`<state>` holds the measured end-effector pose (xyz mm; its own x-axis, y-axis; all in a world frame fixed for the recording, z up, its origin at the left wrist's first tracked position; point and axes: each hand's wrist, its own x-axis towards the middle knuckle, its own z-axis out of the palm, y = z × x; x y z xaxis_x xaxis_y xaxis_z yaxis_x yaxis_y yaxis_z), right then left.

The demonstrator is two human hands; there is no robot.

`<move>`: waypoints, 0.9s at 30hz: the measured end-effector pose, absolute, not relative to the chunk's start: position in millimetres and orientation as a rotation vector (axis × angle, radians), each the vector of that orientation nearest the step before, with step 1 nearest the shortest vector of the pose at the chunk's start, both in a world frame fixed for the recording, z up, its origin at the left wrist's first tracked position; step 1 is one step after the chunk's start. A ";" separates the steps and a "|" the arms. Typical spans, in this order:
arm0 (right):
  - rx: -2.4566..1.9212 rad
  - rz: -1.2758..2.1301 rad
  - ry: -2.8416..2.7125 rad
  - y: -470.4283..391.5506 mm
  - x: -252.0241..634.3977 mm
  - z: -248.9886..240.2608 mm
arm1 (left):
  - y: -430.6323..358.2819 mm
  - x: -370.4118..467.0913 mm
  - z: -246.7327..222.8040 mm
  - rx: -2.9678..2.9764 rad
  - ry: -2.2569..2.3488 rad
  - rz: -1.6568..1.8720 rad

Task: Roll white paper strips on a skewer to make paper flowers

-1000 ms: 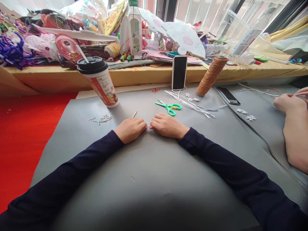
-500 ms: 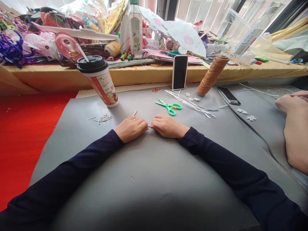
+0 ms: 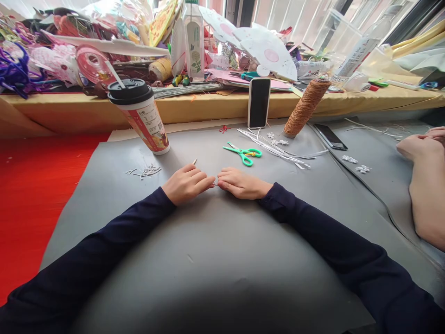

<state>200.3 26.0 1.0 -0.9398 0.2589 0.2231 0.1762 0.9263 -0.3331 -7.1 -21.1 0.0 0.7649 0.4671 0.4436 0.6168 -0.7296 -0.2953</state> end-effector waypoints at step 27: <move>-0.319 -0.451 -2.778 30.9 201.1 -6.4 | -19.6 -4.6 -2.5 -2.608 -0.948 -0.627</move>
<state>201.1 30.9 -6.4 -0.9277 0.1676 0.3336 0.2644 0.9257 0.2703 -4.6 -19.6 -2.5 0.6880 0.5330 0.4926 0.6618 -0.7393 -0.1243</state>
